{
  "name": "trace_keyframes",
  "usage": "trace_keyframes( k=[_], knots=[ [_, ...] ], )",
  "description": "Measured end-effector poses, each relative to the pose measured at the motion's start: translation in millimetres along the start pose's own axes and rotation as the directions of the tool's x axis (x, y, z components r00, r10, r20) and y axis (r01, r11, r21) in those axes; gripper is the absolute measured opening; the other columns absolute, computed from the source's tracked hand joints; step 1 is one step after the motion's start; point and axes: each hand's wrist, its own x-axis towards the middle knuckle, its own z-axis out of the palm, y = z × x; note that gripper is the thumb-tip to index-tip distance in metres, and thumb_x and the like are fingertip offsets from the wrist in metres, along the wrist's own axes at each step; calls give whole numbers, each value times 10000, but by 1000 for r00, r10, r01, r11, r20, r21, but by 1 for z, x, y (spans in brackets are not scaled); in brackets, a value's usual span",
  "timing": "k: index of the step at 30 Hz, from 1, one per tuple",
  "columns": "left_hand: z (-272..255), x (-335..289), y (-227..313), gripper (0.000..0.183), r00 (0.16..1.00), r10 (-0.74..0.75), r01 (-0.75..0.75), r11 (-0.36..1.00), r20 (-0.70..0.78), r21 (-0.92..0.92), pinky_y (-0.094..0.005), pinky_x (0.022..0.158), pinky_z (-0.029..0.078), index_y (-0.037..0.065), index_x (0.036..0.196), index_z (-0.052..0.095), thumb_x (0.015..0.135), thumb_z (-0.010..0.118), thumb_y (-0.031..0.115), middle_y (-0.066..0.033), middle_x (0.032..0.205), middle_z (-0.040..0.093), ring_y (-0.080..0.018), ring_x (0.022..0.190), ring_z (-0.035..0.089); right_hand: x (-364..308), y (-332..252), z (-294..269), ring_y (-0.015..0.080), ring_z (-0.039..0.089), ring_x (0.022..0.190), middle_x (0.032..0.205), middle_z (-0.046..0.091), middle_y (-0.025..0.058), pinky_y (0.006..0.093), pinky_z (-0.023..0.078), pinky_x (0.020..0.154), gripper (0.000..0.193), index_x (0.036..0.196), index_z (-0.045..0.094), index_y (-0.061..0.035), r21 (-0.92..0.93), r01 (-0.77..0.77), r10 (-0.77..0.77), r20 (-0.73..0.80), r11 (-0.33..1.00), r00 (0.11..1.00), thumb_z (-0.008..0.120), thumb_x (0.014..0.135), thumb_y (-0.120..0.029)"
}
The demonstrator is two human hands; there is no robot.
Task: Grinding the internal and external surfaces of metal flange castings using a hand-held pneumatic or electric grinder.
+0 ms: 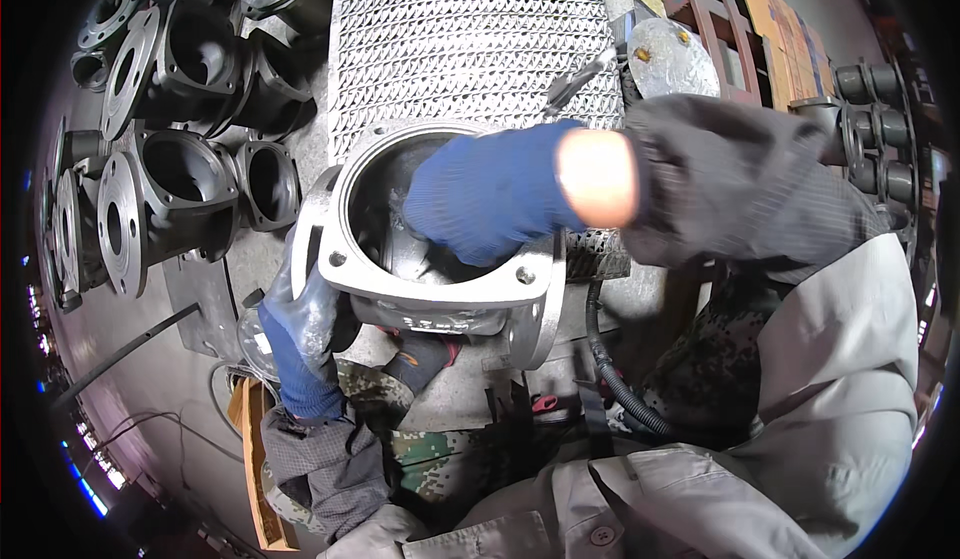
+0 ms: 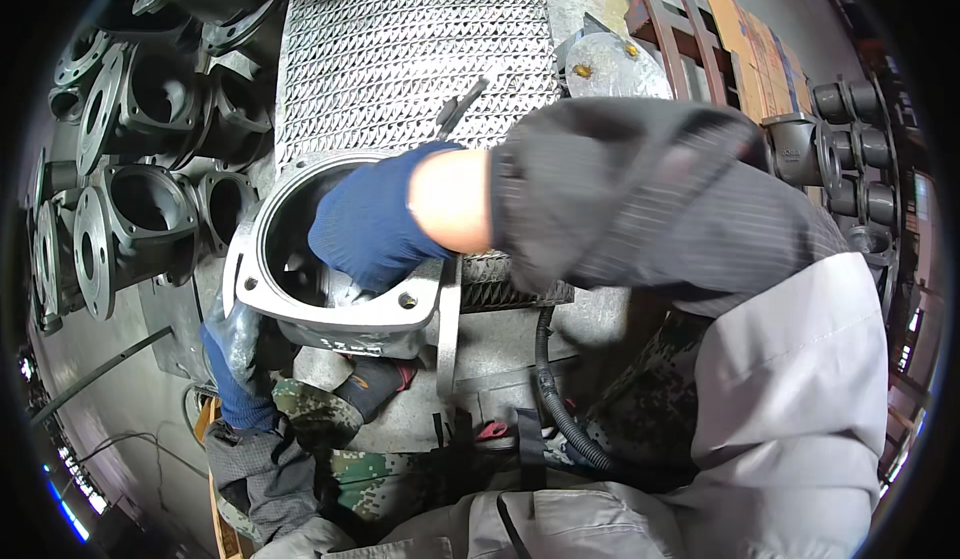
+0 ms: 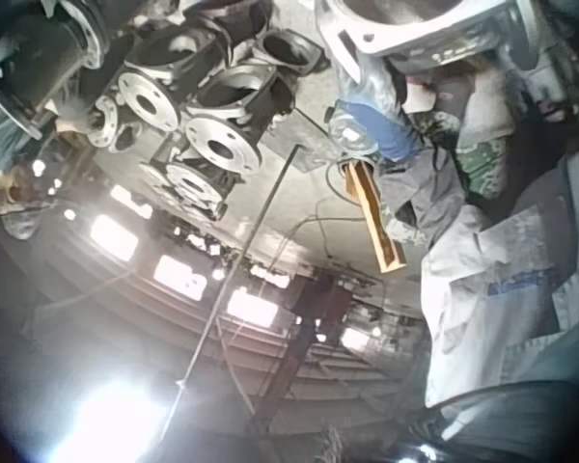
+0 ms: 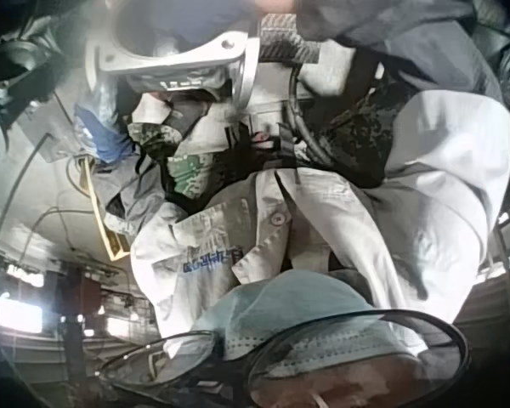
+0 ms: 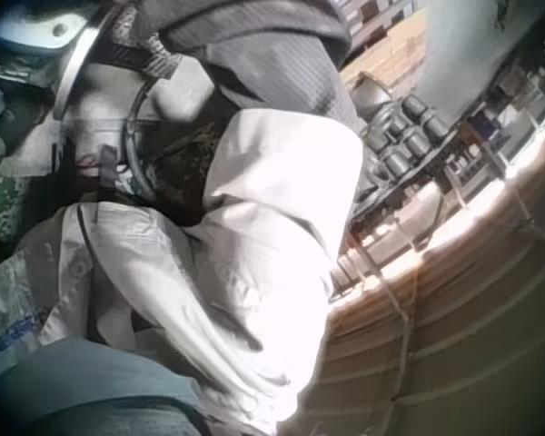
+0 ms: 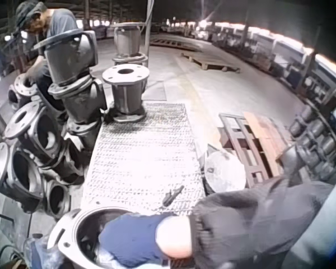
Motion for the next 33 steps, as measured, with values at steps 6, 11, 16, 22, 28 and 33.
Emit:
trace_keyframes(
  k=[6,11,16,22,28,33],
  knots=[
    [-3,1,8,453,1000,22,-23,997,10,67,-220,739,482,-49,1311,510,897,632,87,-71,1060,657,-83,862,583,20,-1,-12,355,668,711,792,681,184,420,536,651,196,877,709,-21,-49,86,-91,-101,995,991,597,745,-114],
    [0,-1,1,454,999,26,-28,997,31,71,-236,782,481,-44,1319,500,909,622,109,-83,1101,644,-103,906,587,-61,32,-21,331,659,824,964,677,143,388,541,737,297,1024,668,-62,-234,-103,-68,-625,967,778,594,738,-45],
    [-11,4,-23,436,909,368,-384,922,197,53,-264,898,458,-42,1342,467,948,557,119,-118,1232,590,-145,1061,569,-143,36,23,171,650,662,898,691,107,288,539,590,358,1159,604,-25,336,-27,313,-842,941,439,476,825,-33],
    [0,-4,-11,315,778,541,-624,608,318,492,-344,806,509,18,1204,601,894,555,41,-201,1141,622,-294,980,638,-165,-23,100,60,567,600,920,709,93,155,410,490,369,1198,575,3,951,224,837,-298,215,459,400,896,-117],
    [31,-18,-2,341,986,128,-89,948,110,-307,-324,884,479,-25,1243,554,947,539,143,-98,1155,600,-195,1027,582,-130,-44,139,37,540,679,1029,680,75,145,414,549,411,1289,512,12,870,489,845,-211,-68,492,410,932,-164],
    [40,8,7,418,925,291,-198,919,247,-342,-309,984,435,0,1339,471,977,464,208,-102,1299,538,-211,1188,517,-121,-45,145,98,615,769,1029,676,88,226,495,654,387,1283,518,-23,813,559,838,-183,-165,514,412,930,-141]
  ],
)
